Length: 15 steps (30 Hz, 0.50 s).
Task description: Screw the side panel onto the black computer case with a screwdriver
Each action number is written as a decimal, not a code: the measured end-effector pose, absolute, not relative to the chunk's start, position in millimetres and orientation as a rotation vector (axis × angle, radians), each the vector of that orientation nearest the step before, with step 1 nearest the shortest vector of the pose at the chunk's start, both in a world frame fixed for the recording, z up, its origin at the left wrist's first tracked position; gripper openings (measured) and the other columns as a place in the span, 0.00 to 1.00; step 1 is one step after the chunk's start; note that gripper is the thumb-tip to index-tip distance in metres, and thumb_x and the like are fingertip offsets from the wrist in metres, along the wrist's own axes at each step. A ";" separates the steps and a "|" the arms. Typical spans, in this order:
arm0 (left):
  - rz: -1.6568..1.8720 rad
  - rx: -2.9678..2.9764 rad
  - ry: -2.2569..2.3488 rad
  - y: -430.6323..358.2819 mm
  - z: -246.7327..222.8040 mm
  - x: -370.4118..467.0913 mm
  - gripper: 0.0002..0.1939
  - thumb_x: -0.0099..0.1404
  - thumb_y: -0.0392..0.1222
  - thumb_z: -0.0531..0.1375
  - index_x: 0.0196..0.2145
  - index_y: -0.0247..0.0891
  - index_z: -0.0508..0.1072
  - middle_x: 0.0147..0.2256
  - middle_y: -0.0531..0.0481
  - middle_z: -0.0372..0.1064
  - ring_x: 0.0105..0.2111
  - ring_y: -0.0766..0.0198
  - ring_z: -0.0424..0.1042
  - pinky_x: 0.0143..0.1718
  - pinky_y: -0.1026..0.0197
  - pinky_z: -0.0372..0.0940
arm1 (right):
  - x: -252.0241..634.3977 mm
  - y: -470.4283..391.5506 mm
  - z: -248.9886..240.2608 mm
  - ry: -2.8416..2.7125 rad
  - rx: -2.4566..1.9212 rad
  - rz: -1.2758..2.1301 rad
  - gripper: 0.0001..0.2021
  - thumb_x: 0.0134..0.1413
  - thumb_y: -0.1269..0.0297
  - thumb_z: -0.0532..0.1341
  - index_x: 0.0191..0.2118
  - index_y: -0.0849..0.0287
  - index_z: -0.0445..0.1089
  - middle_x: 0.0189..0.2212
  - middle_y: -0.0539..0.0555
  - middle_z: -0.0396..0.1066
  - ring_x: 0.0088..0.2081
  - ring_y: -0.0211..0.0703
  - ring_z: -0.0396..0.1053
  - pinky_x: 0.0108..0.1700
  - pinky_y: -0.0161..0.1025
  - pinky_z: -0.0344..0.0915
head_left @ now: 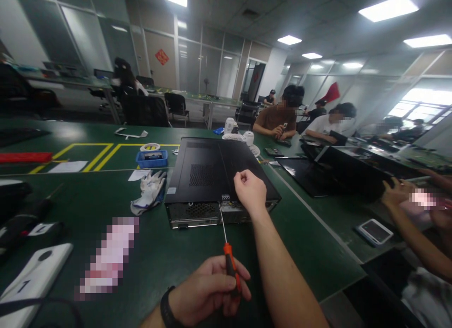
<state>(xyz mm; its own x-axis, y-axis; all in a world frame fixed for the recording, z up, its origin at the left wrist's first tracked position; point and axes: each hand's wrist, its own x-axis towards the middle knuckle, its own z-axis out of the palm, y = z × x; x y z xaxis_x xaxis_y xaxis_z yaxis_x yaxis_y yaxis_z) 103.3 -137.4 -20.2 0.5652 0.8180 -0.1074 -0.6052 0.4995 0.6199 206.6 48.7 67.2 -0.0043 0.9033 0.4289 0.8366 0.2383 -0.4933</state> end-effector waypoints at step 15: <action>0.989 0.614 0.405 -137.8 -33.9 112.8 0.22 0.57 0.51 0.70 0.31 0.39 0.60 0.20 0.59 0.65 0.12 0.77 0.59 0.14 0.73 0.52 | 204.4 47.8 65.5 -1.812 -1.646 0.078 0.15 0.62 0.53 0.54 0.30 0.53 0.71 0.25 0.50 0.70 0.27 0.40 0.61 0.30 0.37 0.46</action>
